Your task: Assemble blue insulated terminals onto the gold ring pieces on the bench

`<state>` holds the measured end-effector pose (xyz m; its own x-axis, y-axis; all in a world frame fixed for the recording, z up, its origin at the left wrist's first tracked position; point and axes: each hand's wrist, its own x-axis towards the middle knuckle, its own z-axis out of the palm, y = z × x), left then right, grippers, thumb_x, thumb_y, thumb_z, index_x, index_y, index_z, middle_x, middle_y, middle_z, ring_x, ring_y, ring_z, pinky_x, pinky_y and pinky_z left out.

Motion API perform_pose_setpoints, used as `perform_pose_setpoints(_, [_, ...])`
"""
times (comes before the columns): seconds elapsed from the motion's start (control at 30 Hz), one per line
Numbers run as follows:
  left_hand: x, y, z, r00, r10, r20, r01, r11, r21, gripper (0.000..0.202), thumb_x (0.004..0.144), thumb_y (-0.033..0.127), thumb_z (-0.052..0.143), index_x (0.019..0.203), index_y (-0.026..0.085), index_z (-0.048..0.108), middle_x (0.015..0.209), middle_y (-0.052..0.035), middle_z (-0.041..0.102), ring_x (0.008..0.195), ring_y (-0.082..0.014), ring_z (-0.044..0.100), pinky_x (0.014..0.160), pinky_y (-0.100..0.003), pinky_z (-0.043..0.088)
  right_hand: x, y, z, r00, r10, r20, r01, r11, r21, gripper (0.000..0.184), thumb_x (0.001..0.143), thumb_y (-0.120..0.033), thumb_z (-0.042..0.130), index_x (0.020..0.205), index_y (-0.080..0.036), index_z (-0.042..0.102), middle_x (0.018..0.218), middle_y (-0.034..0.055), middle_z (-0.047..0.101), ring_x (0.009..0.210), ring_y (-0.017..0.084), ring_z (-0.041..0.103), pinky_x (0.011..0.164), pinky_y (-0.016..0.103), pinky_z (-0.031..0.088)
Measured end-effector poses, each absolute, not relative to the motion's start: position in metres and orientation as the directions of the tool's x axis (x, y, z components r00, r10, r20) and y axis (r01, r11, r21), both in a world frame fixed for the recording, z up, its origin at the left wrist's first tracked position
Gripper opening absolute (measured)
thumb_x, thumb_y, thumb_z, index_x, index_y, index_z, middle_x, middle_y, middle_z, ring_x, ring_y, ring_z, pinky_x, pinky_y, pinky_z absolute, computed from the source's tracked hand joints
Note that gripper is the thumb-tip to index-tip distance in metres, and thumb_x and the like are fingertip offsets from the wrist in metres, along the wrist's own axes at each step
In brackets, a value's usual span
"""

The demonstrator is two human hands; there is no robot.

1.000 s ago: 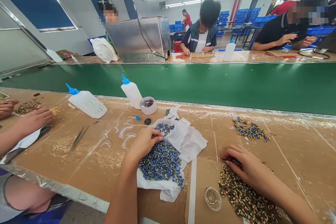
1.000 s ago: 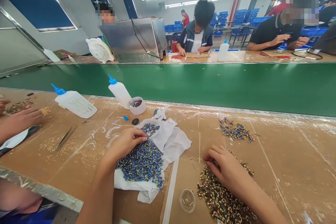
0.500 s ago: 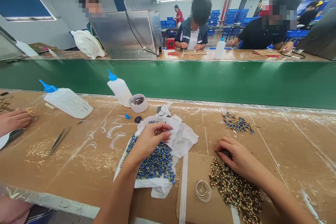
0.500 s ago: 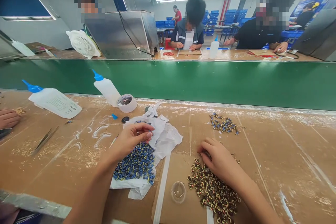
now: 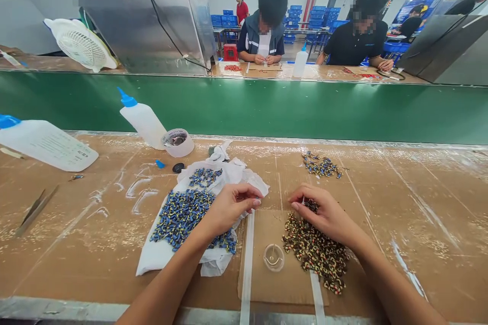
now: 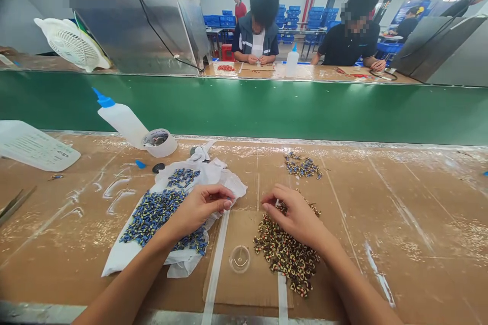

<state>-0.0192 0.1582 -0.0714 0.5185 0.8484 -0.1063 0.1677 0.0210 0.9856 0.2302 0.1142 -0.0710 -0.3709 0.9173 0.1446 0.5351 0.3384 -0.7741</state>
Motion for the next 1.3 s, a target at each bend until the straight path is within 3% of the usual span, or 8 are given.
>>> perform_pose_setpoints(0.17, [-0.011, 0.152, -0.079, 0.572, 0.813, -0.109, 0.102, 0.062, 0.993, 0.014, 0.082, 0.023, 0.059, 0.09, 0.016, 0.068, 0.079, -0.0033, 0.065, 0.071, -0.014, 0.058, 0.064, -0.025, 0.047, 0.215, 0.096, -0.061, -0.589, 0.806, -0.053, 0.389, 0.225, -0.893, 0.015, 0.09, -0.036, 0.054, 0.092, -0.023, 0.06, 0.082, 0.0003, 0.063, 0.073, 0.015, 0.057, 0.067, 0.028, 0.046])
perform_pose_setpoints(0.33, [-0.005, 0.149, -0.083, 0.592, 0.8, -0.1, 0.119, 0.037, 0.992, 0.017, 0.084, 0.026, 0.059, 0.095, 0.016, 0.068, 0.081, -0.0034, 0.066, 0.071, -0.0134, 0.058, 0.067, -0.026, 0.047, 0.202, 0.088, -0.071, -0.62, 0.769, -0.157, 0.393, 0.131, -0.91, 0.015, 0.087, -0.036, 0.059, 0.095, -0.024, 0.063, 0.081, 0.0003, 0.064, 0.07, 0.015, 0.056, 0.063, 0.026, 0.045])
perform_pose_setpoints(0.53, [-0.003, 0.147, -0.087, 0.6, 0.791, -0.116, 0.136, 0.043, 0.99, 0.016, 0.085, 0.024, 0.059, 0.096, 0.015, 0.066, 0.088, -0.0055, 0.068, 0.082, -0.0156, 0.061, 0.072, -0.028, 0.047, 0.197, 0.086, -0.072, -0.6, 0.793, -0.104, 0.41, 0.193, -0.892, 0.01, 0.088, -0.026, 0.058, 0.083, -0.02, 0.063, 0.074, -0.0013, 0.062, 0.067, 0.012, 0.053, 0.062, 0.024, 0.041])
perform_pose_setpoints(0.73, [-0.001, 0.145, -0.089, 0.608, 0.782, -0.136, 0.078, 0.112, 0.991, 0.015, 0.085, 0.02, 0.058, 0.098, 0.015, 0.064, 0.087, -0.0054, 0.068, 0.081, -0.0152, 0.063, 0.074, -0.028, 0.048, 0.197, 0.088, -0.073, -0.619, 0.783, -0.065, 0.378, 0.224, -0.898, 0.009, 0.088, -0.026, 0.06, 0.083, -0.02, 0.065, 0.078, -0.0005, 0.063, 0.069, 0.013, 0.055, 0.064, 0.024, 0.042])
perform_pose_setpoints(0.97, [0.0, 0.147, -0.087, 0.634, 0.772, -0.05, 0.099, -0.016, 0.995, 0.018, 0.085, 0.018, 0.059, 0.098, 0.016, 0.07, 0.091, -0.0046, 0.069, 0.086, -0.0146, 0.059, 0.08, -0.028, 0.043, 0.195, 0.086, -0.072, -0.645, 0.763, 0.036, 0.323, 0.315, -0.892, 0.005, 0.085, -0.025, 0.065, 0.084, -0.021, 0.068, 0.097, 0.0016, 0.062, 0.094, 0.015, 0.057, 0.086, 0.03, 0.042])
perform_pose_setpoints(1.3, [-0.001, 0.146, -0.093, 0.637, 0.755, -0.155, 0.039, 0.17, 0.985, 0.022, 0.081, 0.019, 0.064, 0.102, 0.014, 0.068, 0.07, 0.001, 0.06, 0.063, -0.0101, 0.054, 0.061, -0.022, 0.043, 0.191, 0.082, -0.072, -0.682, 0.727, 0.086, 0.338, 0.417, -0.844, 0.007, 0.089, -0.023, 0.06, 0.087, -0.022, 0.066, 0.097, 0.0018, 0.06, 0.097, 0.015, 0.054, 0.089, 0.029, 0.041])
